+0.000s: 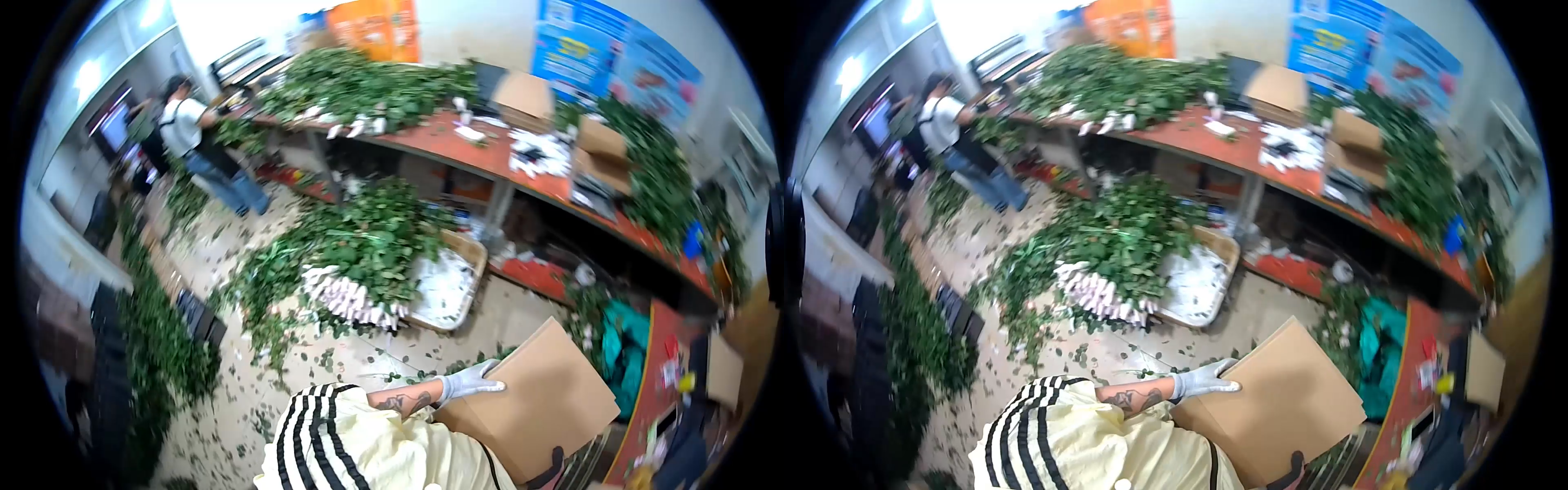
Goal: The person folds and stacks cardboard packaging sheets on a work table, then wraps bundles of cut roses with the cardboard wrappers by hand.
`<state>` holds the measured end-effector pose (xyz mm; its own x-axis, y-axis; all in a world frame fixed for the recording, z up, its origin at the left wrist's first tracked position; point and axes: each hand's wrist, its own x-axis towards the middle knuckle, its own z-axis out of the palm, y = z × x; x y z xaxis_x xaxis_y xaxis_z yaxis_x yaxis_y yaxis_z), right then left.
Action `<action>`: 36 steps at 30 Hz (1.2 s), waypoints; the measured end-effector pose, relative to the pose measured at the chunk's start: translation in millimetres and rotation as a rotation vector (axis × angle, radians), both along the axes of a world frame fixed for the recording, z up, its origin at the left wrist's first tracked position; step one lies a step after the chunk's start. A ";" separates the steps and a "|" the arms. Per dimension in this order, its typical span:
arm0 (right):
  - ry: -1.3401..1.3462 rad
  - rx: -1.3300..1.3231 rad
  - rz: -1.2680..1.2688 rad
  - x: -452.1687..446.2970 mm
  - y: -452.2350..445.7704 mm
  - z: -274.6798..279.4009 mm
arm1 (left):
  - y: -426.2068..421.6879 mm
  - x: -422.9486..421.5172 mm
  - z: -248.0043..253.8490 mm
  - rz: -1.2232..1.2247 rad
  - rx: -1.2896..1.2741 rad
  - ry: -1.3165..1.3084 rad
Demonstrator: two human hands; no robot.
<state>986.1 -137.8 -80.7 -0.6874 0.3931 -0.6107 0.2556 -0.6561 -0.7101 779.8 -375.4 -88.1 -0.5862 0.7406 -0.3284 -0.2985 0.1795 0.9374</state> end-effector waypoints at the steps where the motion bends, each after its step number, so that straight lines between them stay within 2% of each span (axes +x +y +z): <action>1: -0.004 0.023 0.087 -100.4 -47.7 26.5 | -86.6 -107.8 7.7 0.110 -0.057 -0.037; 2: 0.024 0.019 0.116 -106.9 -43.6 9.9 | -96.0 -102.1 4.6 0.114 -0.058 -0.035; 4: 0.060 0.018 0.252 -168.4 -48.5 6.1 | -130.2 -122.4 17.1 0.359 -0.076 -0.079; 6: 0.107 0.011 0.337 -194.3 -49.3 -9.4 | -139.7 -114.3 20.8 0.414 -0.064 -0.082; 8: 0.136 0.036 0.425 -231.3 -50.3 -9.6 | -153.8 -132.9 20.3 0.554 0.052 0.049; 9: 0.194 0.081 0.521 -246.8 -57.9 5.5 | -156.2 -139.0 14.7 0.586 0.110 0.021; 10: 0.186 0.066 0.510 -255.9 -52.1 -0.1 | -159.5 -152.2 36.4 0.602 0.051 -0.001; 12: 0.172 0.040 0.510 -272.9 -44.3 -5.8 | -158.9 -154.7 31.8 0.677 0.152 -0.041; 13: 0.187 -0.083 0.495 -285.7 -42.7 23.2 | -148.3 -159.9 40.1 0.678 0.137 -0.056; 15: 0.222 -0.081 0.528 -298.2 -21.8 7.8 | -152.6 -180.7 61.3 0.602 0.141 -0.102; 16: 0.251 -0.089 0.556 -309.9 -18.7 13.8 | -149.6 -194.3 52.2 0.602 0.136 -0.103; 17: 0.218 -0.079 0.554 -326.8 -10.5 21.4 | -144.8 -216.3 33.0 0.596 0.182 -0.030; 18: 0.243 0.006 0.558 -343.0 -2.0 17.3 | -132.9 -233.5 48.4 0.571 0.232 0.037; 19: 0.255 0.099 0.539 -354.4 11.6 12.2 | -129.5 -239.5 63.1 0.590 0.054 0.043; 20: 0.220 0.006 0.550 -373.3 17.3 30.8 | -122.4 -253.2 50.2 0.527 0.164 0.030; 21: 0.180 0.010 0.469 -385.3 30.1 23.5 | -111.8 -266.8 42.7 0.462 0.280 0.007; 22: 0.312 0.103 0.475 -407.0 39.3 12.1 | -105.9 -281.1 36.3 0.424 0.337 0.026; 23: 0.291 0.141 0.490 -436.4 30.9 51.1 | -90.3 -298.8 29.6 0.432 0.343 0.058; 24: 0.217 0.199 0.364 -457.2 33.2 47.7 | -75.4 -311.4 35.4 0.496 0.318 -0.050; 25: 0.370 0.300 0.467 -484.5 47.9 37.3 | -60.8 -325.2 30.5 0.573 0.357 -0.096; 26: 0.376 0.296 0.462 -510.1 66.6 12.4 | -49.2 -342.1 27.7 0.659 0.389 -0.136; 27: 0.384 0.391 0.635 -525.8 79.7 -15.3 | -46.3 -353.7 38.2 0.672 0.404 -0.148; 28: 0.390 0.487 0.818 -553.1 90.1 -7.8 | -38.1 -372.3 49.5 0.696 0.421 -0.161; 29: 0.455 0.435 0.864 -578.6 93.4 3.2 | -41.0 -394.2 41.1 0.704 0.368 -0.063; 30: 0.512 0.367 0.894 -601.9 72.7 48.8 | -43.0 -415.7 50.6 0.699 0.345 -0.055; 31: 0.398 0.222 0.931 -623.9 65.7 76.9 | -43.8 -429.2 59.6 0.711 0.319 -0.054; 32: 0.379 0.205 0.938 -644.6 61.2 78.9 | -44.2 -433.2 64.2 0.740 0.305 -0.064; 34: 0.520 0.446 1.025 -687.6 55.0 80.0 | -49.6 -444.2 70.9 0.901 0.299 -0.056; 36: 0.566 0.497 1.025 -721.7 45.8 96.6 | -39.3 -451.7 85.7 0.994 0.408 0.022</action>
